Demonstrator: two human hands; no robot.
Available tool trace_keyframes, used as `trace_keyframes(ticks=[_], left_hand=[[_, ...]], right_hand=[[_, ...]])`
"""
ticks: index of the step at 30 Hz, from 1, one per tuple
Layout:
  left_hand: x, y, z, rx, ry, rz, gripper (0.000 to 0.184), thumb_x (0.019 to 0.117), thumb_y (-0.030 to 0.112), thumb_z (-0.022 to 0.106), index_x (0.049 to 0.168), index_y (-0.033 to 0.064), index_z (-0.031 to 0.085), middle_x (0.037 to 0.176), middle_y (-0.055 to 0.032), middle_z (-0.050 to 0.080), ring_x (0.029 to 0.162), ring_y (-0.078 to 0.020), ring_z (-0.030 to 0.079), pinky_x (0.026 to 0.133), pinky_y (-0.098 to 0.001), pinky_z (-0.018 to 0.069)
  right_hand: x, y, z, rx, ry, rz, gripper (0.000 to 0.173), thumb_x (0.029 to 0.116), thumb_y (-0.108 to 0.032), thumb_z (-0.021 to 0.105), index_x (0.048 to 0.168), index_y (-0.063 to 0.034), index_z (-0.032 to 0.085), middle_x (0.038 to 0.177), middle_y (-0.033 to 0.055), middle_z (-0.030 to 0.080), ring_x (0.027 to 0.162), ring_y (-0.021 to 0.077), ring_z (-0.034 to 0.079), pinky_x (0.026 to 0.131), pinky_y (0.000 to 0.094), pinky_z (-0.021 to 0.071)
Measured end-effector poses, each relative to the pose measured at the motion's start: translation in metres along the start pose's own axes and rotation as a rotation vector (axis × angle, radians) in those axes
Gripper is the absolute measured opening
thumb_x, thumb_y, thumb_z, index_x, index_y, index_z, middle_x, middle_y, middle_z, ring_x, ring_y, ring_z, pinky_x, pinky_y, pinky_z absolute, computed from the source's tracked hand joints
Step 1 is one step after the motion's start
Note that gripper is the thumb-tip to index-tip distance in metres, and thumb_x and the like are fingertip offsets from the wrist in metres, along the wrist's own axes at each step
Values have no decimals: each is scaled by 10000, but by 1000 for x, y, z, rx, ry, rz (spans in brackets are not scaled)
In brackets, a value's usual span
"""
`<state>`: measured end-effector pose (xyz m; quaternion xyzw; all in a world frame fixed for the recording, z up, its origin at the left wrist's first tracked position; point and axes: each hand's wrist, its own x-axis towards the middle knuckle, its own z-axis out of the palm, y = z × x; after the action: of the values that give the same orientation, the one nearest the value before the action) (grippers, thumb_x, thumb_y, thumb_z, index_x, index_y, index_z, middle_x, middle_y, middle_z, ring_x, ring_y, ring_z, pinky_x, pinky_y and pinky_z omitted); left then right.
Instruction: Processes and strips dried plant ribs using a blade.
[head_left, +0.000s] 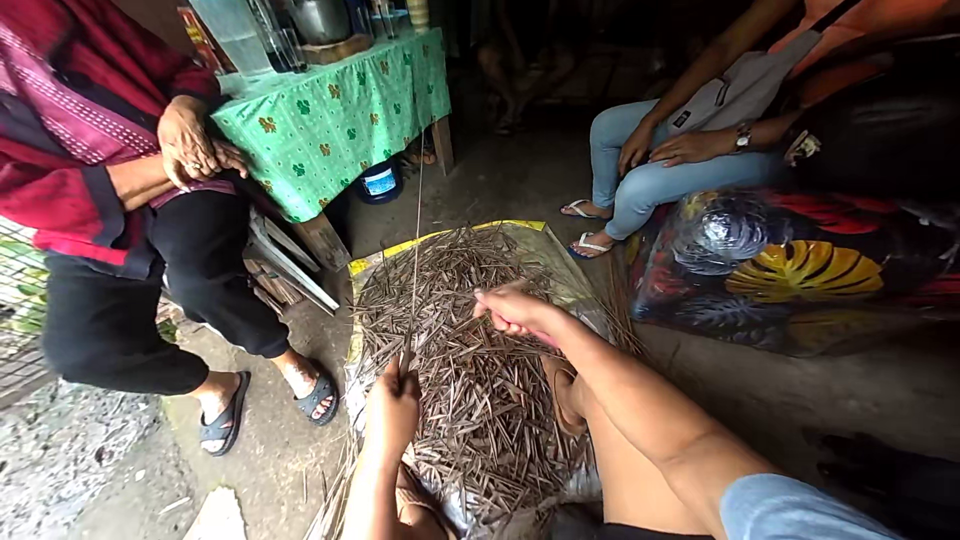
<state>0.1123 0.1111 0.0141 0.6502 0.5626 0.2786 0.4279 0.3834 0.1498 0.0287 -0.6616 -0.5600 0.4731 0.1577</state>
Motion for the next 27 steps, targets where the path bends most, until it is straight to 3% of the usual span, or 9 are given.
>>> trace_keyframes(ticks=[1, 2, 3, 4, 6, 9, 16, 24, 27], left_hand=[[1, 2, 1, 17, 3, -1, 326, 1014, 42, 482, 1318, -8, 587, 735, -11, 554, 597, -84, 524, 606, -285, 476], [2, 3, 1, 38, -1, -4, 316, 1027, 55, 481, 1317, -12, 588, 752, -22, 565, 613, -94, 539, 625, -294, 488], [3, 3, 1, 52, -13, -10, 298, 1049, 83, 479, 1309, -14, 590, 757, -27, 570, 618, -98, 544, 630, -298, 491], [3, 4, 3, 56, -27, -15, 289, 1068, 117, 471, 1290, -16, 598, 759, -32, 574, 622, -105, 549, 635, -306, 496], [4, 7, 8, 47, -47, 3, 301, 1093, 178, 437, 1249, -10, 613, 752, -18, 562, 626, -96, 544, 644, -303, 494], [4, 15, 13, -27, -60, -16, 431, 1130, 273, 324, 1295, -2, 612, 755, 0, 575, 608, -81, 518, 618, -284, 466], [9, 23, 33, -219, -72, -68, 333, 1114, 134, 356, 1193, -32, 635, 686, 22, 568, 525, -32, 473, 518, -205, 412], [4, 19, 42, -268, -106, -55, 224, 1102, 119, 427, 1032, -1, 603, 637, 22, 520, 491, -45, 488, 494, -211, 451], [7, 17, 36, 52, 57, -5, 267, 1098, 169, 457, 1046, -31, 626, 706, -67, 541, 608, -171, 531, 628, -378, 479]], right_hand=[[4, -1, -2, -312, 4, 130, 498, 1132, -358, 348, 1221, 16, 665, 939, 253, 668, 810, 336, 670, 730, 484, 548], [5, 0, 1, -437, -31, 248, 516, 1113, -358, 407, 1283, 78, 624, 1251, 310, 631, 1166, 418, 629, 992, 602, 470], [3, 1, 4, -475, -68, 291, 555, 1107, -383, 416, 1301, 106, 593, 1375, 322, 562, 1305, 444, 544, 1075, 639, 389], [-2, 0, 7, -473, -87, 269, 573, 1107, -420, 405, 1314, 83, 585, 1363, 308, 566, 1282, 433, 553, 1057, 630, 401], [-15, -8, 7, -362, -89, 143, 528, 1113, -448, 377, 1328, -8, 573, 1062, 205, 602, 877, 300, 585, 794, 477, 477], [-24, -17, 9, 46, -55, -33, 407, 1121, -378, 403, 1362, -88, 556, 720, 21, 499, 536, 91, 429, 525, 256, 388], [-16, -27, 50, 660, -101, -188, 313, 1123, -243, 404, 1316, -35, 534, 636, -30, 470, 463, 42, 448, 440, 174, 396], [-12, -23, 34, 666, 33, -128, 317, 1127, -263, 406, 1303, -52, 565, 608, -32, 437, 435, 43, 416, 413, 177, 369], [-19, -24, 35, 552, -39, -139, 366, 1128, -298, 376, 1353, -61, 540, 632, -42, 408, 449, 47, 379, 428, 194, 341]])
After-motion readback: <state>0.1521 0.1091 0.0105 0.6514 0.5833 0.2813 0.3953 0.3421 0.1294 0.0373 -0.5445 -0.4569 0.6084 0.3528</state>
